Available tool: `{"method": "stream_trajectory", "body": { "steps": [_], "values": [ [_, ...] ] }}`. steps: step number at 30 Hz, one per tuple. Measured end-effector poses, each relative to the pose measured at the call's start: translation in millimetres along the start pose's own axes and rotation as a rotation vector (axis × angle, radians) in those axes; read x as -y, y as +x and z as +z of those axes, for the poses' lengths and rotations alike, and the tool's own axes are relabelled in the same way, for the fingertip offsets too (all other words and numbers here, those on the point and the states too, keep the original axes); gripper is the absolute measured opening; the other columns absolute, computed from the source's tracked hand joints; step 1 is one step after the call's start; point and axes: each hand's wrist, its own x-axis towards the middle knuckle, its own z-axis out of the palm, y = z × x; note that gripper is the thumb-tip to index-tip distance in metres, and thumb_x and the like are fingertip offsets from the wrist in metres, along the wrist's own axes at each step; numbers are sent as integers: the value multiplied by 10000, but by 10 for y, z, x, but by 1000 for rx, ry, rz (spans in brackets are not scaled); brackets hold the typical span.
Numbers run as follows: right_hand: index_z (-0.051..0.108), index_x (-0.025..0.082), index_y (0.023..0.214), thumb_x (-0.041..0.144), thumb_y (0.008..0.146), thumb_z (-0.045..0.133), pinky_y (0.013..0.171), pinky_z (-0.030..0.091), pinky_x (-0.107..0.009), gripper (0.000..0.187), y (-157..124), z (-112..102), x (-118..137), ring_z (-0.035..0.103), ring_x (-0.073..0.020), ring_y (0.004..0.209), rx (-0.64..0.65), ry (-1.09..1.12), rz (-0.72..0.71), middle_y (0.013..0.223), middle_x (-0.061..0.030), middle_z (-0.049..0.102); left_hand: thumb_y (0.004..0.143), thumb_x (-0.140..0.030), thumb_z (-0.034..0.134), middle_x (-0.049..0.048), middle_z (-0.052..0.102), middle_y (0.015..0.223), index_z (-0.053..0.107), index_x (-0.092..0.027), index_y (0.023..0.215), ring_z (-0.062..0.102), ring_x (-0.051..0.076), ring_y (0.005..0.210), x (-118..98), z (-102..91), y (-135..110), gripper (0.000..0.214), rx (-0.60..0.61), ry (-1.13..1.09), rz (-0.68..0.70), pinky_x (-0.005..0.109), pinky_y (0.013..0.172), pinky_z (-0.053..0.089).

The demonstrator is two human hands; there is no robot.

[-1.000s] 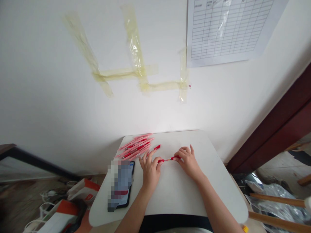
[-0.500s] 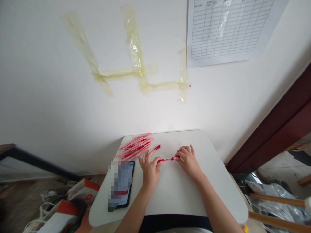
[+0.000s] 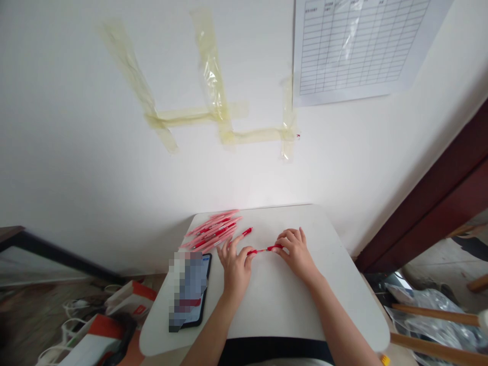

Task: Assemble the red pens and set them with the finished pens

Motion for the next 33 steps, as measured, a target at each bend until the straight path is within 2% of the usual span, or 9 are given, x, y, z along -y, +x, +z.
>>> {"method": "stream_trajectory", "body": {
  "steps": [4, 8, 12, 17, 22, 26, 33],
  "values": [
    [649, 295, 1063, 476, 932, 620, 1158, 271, -608, 225, -5, -3, 13, 563, -267, 1129, -5, 23, 26, 1101, -58, 669, 905, -221, 613, 66, 616, 1315, 731, -256, 865, 436, 341, 1367, 2, -8, 7, 129, -10, -9, -12, 717, 1184, 200],
    [650, 288, 989, 429, 942, 613, 1134, 312, -590, 153, -4, 12, 3, 559, -265, 1127, -2, 22, 24, 1087, -53, 674, 897, -226, 625, 63, 614, 1310, 734, -265, 858, 439, 327, 1370, 3, -18, 21, 122, -27, -16, -7, 700, 1198, 189],
    [678, 296, 985, 452, 949, 596, 1078, 392, -531, 180, -2, 25, -21, 554, -261, 1116, 7, 25, 20, 1088, -52, 676, 877, -196, 637, 72, 595, 1323, 738, -259, 852, 433, 331, 1373, 1, -22, 26, 122, -30, -15, 3, 696, 1201, 182],
    [698, 308, 975, 467, 963, 563, 1083, 376, -562, 209, 0, 27, -32, 547, -274, 1117, 14, 44, 32, 1087, -56, 674, 880, -205, 638, 78, 571, 1360, 747, -261, 854, 412, 352, 1388, 20, 20, -1, 125, 2, 1, -18, 733, 1178, 186],
    [689, 315, 1013, 452, 970, 559, 1060, 403, -552, 193, 4, 25, -57, 540, -277, 1114, 0, 68, 44, 1111, -60, 665, 874, -242, 664, 97, 525, 1431, 756, -298, 1002, 400, 385, 1392, 47, 57, -15, 167, 43, 62, -65, 783, 1117, 242],
    [690, 320, 1012, 463, 964, 569, 1064, 395, -573, 193, 2, 19, -84, 530, -292, 1129, -6, 76, 52, 1109, -63, 662, 868, -233, 671, 75, 525, 1447, 776, -305, 886, 374, 383, 1408, 39, 16, 4, 128, 58, 69, -35, 793, 1127, 208],
    [698, 307, 961, 463, 978, 542, 1060, 405, -560, 221, -3, 45, -62, 531, -291, 1137, -9, 60, 60, 1043, -67, 643, 828, -144, 685, 23, 549, 1458, 781, -302, 836, 318, 394, 1438, 22, -44, 9, 185, 8, 71, -9, 776, 1166, 139]
  ]
}}
